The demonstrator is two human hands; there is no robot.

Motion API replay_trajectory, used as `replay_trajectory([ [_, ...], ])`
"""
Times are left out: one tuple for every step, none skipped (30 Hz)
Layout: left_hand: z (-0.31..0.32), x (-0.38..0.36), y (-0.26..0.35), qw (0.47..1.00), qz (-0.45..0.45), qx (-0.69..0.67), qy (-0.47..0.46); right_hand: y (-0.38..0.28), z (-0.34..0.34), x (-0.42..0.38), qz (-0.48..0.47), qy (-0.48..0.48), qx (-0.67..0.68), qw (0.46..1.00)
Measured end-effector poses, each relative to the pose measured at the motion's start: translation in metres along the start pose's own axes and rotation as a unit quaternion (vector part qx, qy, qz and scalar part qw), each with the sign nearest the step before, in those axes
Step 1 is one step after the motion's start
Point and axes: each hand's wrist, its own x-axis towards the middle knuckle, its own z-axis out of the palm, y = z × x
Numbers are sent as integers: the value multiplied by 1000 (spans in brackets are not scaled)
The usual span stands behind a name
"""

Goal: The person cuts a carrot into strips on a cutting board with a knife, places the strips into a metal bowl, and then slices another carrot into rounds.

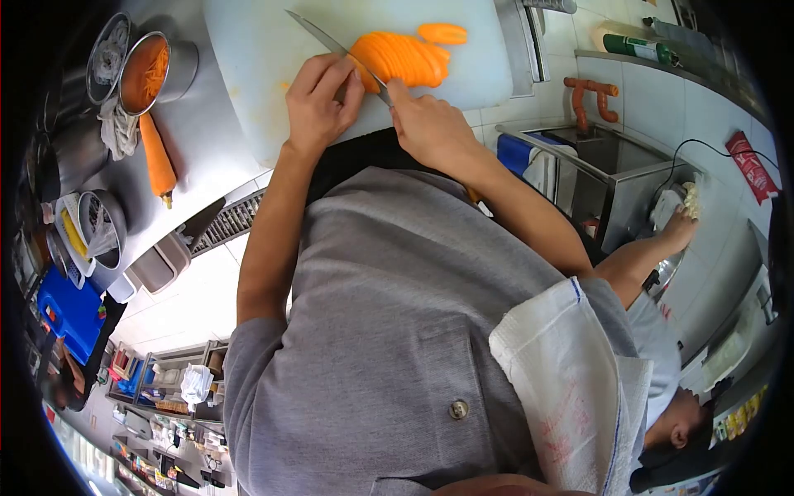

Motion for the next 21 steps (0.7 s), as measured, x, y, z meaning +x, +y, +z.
replay_trajectory([
  [0, 0, 0, 1000, 0, 0, 1, 1, 1, 0, -3, 4, 0, 1000],
  [-1, 1, 0, 1000, 11, 8, 0, 1, 1, 0, -3, 4, 0, 1000],
  [-2, 1, 1, 1000, 21, 16, -1, 0, 1, 0, -2, 10, -2, 1000],
  [-3, 2, 1, 1000, 21, 16, -1, -1, 1, -1, 0, 15, -4, 1000],
  [-4, 3, 0, 999, 33, 21, -7, -1, 0, -1, 0, 13, -2, 1000],
  [-5, 4, -1, 999, 45, 24, -14, -1, 1, -1, 1, 13, -2, 1000],
  [-5, 5, -2, 999, 45, 22, -14, -1, 1, -1, 1, 15, 2, 1000],
  [-6, 6, -2, 999, 47, 21, -18, 0, 2, -1, 0, 16, 6, 1000],
  [-6, 6, -3, 998, 49, 20, -22, 0, 2, -2, 2, 16, 6, 1000],
  [-6, 5, -4, 998, 49, 19, -22, 0, 1, -1, 0, 15, 8, 1000],
  [-6, 6, -6, 998, 55, 14, -21, 0, 1, -1, -1, 14, 10, 1000],
  [-5, 6, -8, 998, 62, 8, -21, 0, -1, -2, -1, 14, 10, 1000],
  [-5, 6, -9, 998, 61, 8, -21, 0, -2, -3, 1, 18, 10, 1000],
  [-4, 7, -11, 998, 67, 6, -21, 1, -4, -5, 4, 22, 11, 1000],
  [-4, 7, -11, 997, 71, 5, -22, 1, -8, -8, 5, 20, 10, 1000],
  [-4, 7, -10, 997, 68, 3, -22, 0, -13, -11, 3, 29, 10, 1000],
  [-5, 7, -10, 997, 68, 7, -30, 0, -18, -15, 0, 38, 10, 999],
  [-6, 8, -10, 997, 68, 11, -38, -1, -22, -17, 1, 36, 9, 999],
  [-6, 8, -10, 997, 66, 9, -38, -1, -26, -20, 4, 36, 3, 999],
  [-5, 7, -11, 997, 65, 9, -39, -2, -29, -24, 6, 36, -3, 999],
  [-4, 8, -12, 997, 64, 8, -38, -2, -31, -26, 8, 34, -4, 999],
])
